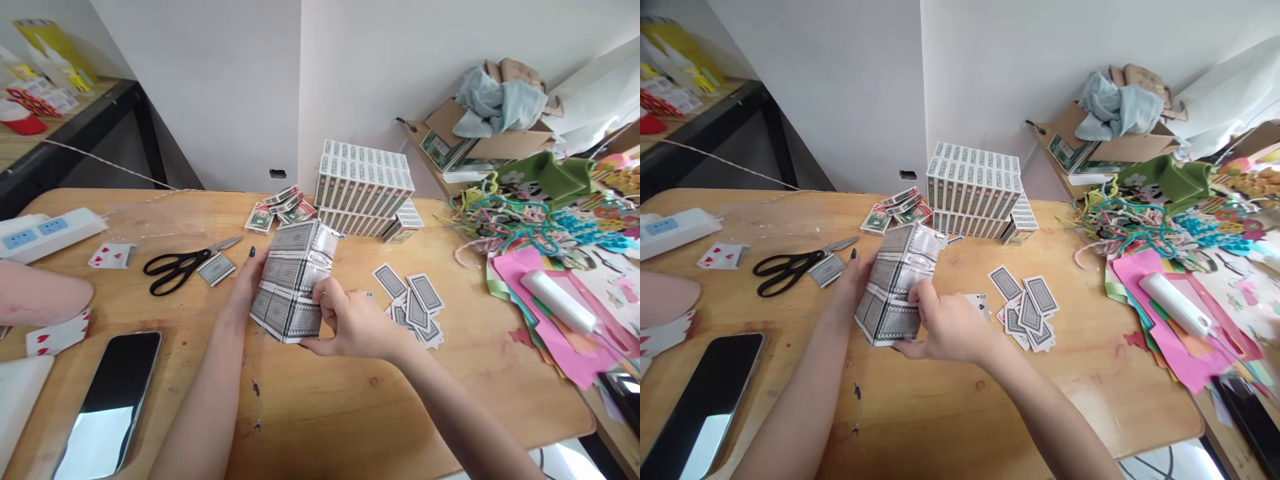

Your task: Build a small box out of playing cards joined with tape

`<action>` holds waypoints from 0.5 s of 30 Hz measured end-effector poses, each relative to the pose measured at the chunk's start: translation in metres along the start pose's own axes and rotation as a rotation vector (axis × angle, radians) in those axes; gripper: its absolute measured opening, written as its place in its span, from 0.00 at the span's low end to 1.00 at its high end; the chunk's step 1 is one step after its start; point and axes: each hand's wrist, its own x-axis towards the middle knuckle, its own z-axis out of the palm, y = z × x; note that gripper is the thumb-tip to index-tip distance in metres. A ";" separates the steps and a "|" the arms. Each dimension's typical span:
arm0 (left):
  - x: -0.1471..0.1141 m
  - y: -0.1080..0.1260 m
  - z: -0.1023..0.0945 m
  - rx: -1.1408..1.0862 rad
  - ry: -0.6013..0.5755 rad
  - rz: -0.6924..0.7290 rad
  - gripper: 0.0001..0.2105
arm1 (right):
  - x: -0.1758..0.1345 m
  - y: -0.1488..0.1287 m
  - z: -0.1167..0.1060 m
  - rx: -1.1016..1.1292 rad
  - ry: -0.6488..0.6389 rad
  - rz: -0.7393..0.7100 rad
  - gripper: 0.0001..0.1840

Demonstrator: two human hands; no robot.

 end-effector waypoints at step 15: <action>-0.140 0.039 0.053 0.782 0.480 0.158 0.11 | 0.011 -0.020 0.038 0.358 0.309 0.294 0.23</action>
